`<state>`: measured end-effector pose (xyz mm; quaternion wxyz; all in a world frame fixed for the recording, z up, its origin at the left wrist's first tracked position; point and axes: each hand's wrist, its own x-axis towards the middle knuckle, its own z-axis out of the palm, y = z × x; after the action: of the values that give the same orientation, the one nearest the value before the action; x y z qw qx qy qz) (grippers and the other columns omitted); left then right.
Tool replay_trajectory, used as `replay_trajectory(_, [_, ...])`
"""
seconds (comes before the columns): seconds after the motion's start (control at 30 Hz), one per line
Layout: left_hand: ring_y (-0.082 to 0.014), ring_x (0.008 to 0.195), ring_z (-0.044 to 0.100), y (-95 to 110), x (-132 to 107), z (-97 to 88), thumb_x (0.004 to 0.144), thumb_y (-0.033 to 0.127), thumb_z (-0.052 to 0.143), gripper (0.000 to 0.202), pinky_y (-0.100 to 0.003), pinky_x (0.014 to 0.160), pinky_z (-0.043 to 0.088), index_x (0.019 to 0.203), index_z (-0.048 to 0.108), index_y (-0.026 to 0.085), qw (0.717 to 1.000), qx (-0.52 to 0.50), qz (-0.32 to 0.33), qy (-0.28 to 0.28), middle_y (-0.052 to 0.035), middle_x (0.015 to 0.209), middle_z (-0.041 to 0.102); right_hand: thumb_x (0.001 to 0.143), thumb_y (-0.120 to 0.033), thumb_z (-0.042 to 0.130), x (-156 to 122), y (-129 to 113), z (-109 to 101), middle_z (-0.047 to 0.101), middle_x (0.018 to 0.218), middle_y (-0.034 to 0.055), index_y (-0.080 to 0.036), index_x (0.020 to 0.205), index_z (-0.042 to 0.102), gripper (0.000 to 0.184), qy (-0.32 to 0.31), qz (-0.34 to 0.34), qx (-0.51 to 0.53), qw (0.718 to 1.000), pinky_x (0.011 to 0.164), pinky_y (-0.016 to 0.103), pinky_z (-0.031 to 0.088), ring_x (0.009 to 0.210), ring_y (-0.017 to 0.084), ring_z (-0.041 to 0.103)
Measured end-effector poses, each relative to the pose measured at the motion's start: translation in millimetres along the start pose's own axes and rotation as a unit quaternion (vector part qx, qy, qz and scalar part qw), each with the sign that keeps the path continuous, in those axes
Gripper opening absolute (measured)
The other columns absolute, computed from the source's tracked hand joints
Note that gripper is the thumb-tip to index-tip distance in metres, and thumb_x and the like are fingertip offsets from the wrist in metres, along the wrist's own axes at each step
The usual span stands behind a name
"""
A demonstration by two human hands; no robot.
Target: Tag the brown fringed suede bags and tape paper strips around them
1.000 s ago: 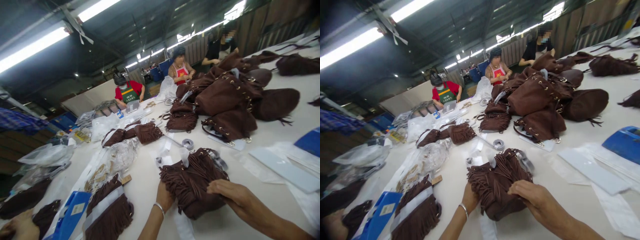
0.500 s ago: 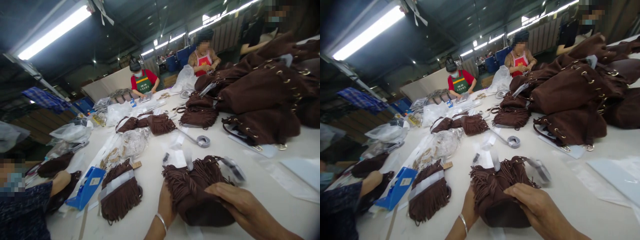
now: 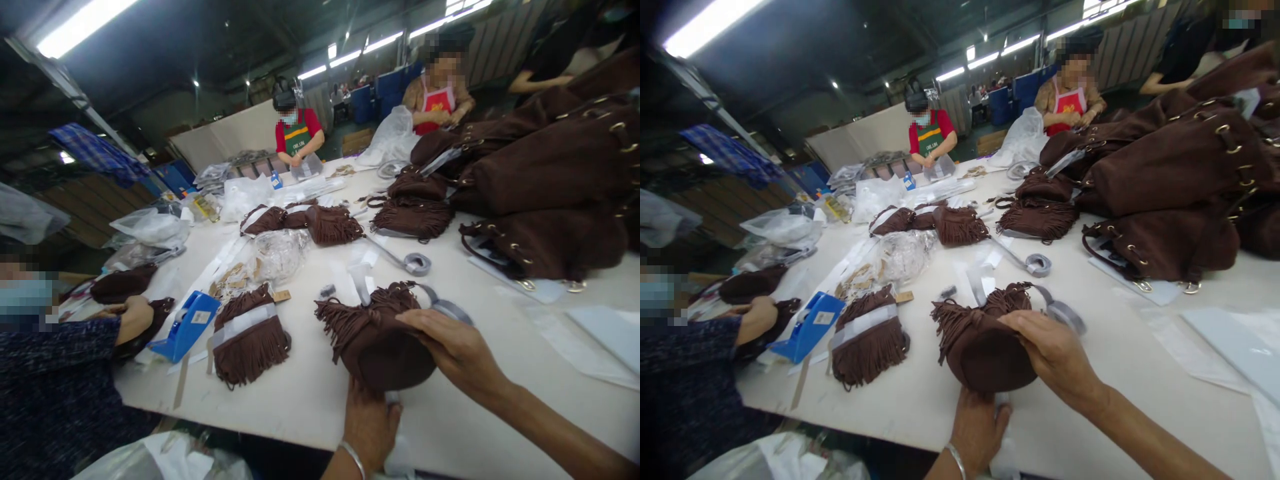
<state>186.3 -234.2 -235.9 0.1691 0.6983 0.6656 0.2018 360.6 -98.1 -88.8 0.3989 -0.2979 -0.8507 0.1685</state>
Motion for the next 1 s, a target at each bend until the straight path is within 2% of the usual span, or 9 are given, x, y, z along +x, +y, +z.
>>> replay_trajectory(0.23, [-0.0337, 0.128, 0.048, 10, 14, -14.4, 0.091, 0.052, 0.053, 0.058, -0.054, 0.115, 0.033, 0.136, 0.053, 0.016, 0.998, 0.049, 0.036, -0.019, -0.0141, 0.138, 0.056, 0.094, -0.01, 0.045, 13, 12, 15, 0.071, 0.108, 0.0041, -0.024, 0.114, 0.064, 0.031, -0.016, -0.015, 0.001, 1.0, 0.092, 0.031, 0.052, 0.103, 0.018, 0.066])
replay_trajectory(0.4, [-0.0327, 0.109, 0.06, 10, 7, -4.2, 0.092, 0.047, 0.052, 0.042, -0.058, 0.11, 0.036, 0.117, 0.065, 0.017, 0.998, 0.053, -0.006, -0.046, -0.0125, 0.108, 0.069, 0.095, -0.013, 0.043, -7, 30, 42, 0.071, 0.107, 0.0053, -0.024, 0.114, 0.064, 0.03, -0.069, -0.012, 0.027, 0.997, 0.09, 0.033, 0.053, 0.101, 0.018, 0.066])
replay_trajectory(0.47, [-0.0335, 0.112, 0.06, 12, 3, -0.6, 0.092, 0.045, 0.054, 0.038, -0.06, 0.111, 0.034, 0.111, 0.067, 0.016, 0.998, 0.051, -0.023, -0.04, -0.0127, 0.107, 0.07, 0.096, -0.015, 0.043, -11, 37, 46, 0.071, 0.107, 0.0061, -0.024, 0.114, 0.064, 0.029, -0.093, 0.009, 0.041, 0.995, 0.087, 0.033, 0.054, 0.101, 0.019, 0.066])
replay_trajectory(0.6, [-0.0369, 0.132, 0.046, 16, -3, -2.8, 0.091, 0.043, 0.056, 0.049, -0.059, 0.114, 0.032, 0.13, 0.058, 0.013, 0.999, 0.04, -0.017, 0.014, -0.0164, 0.136, 0.057, 0.096, -0.02, 0.044, -5, 44, 44, 0.07, 0.111, 0.0072, -0.024, 0.115, 0.064, 0.028, -0.093, 0.043, 0.062, 0.993, 0.09, 0.036, 0.053, 0.103, 0.021, 0.065])
replay_trajectory(0.7, [-0.0372, 0.135, 0.043, 11, -9, -10.2, 0.09, 0.036, 0.057, 0.05, -0.056, 0.111, 0.039, 0.134, 0.054, 0.013, 0.997, 0.029, 0.005, 0.065, -0.0174, 0.14, 0.054, 0.096, -0.021, 0.044, -2, 44, 43, 0.071, 0.11, 0.0069, -0.024, 0.115, 0.064, 0.028, -0.1, 0.051, 0.064, 0.992, 0.09, 0.034, 0.053, 0.103, 0.021, 0.065])
replay_trajectory(0.77, [-0.0347, 0.123, 0.055, 1, -16, -18.1, 0.089, 0.028, 0.054, 0.038, -0.052, 0.101, 0.05, 0.123, 0.061, 0.014, 0.993, 0.018, 0.036, 0.109, -0.0163, 0.126, 0.063, 0.096, -0.022, 0.043, -5, 44, 43, 0.071, 0.111, 0.0068, -0.025, 0.115, 0.064, 0.028, -0.125, 0.048, 0.055, 0.989, 0.088, 0.033, 0.054, 0.103, 0.02, 0.066])
replay_trajectory(0.83, [-0.0269, 0.096, 0.067, -11, -22, -31.0, 0.089, 0.019, 0.046, 0.026, -0.041, 0.082, 0.058, 0.106, 0.065, 0.017, 0.986, 0.004, 0.075, 0.146, -0.0118, 0.099, 0.07, 0.096, -0.022, 0.042, -10, 45, 43, 0.07, 0.114, 0.0071, -0.025, 0.118, 0.063, 0.03, -0.15, 0.041, 0.037, 0.987, 0.088, 0.033, 0.055, 0.105, 0.02, 0.066])
replay_trajectory(0.9, [-0.0209, 0.081, 0.068, -19, -23, -50.2, 0.091, 0.014, 0.041, 0.026, -0.034, 0.072, 0.059, 0.1, 0.064, 0.018, 0.978, 0.001, 0.096, 0.183, -0.0085, 0.085, 0.069, 0.096, -0.024, 0.043, -13, 45, 42, 0.069, 0.118, 0.0077, -0.026, 0.122, 0.062, 0.032, -0.17, 0.041, 0.018, 0.984, 0.09, 0.034, 0.055, 0.108, 0.021, 0.065])
replay_trajectory(1.0, [-0.0237, 0.114, 0.062, -15, -8, -81.9, 0.093, 0.018, 0.043, 0.038, -0.037, 0.093, 0.056, 0.129, 0.054, 0.013, 0.968, 0.043, 0.067, 0.239, -0.016, 0.12, 0.065, 0.096, -0.033, 0.05, -7, 43, 37, 0.069, 0.122, 0.0075, -0.027, 0.125, 0.063, 0.032, -0.206, 0.05, -0.004, 0.977, 0.092, 0.036, 0.056, 0.11, 0.023, 0.066])
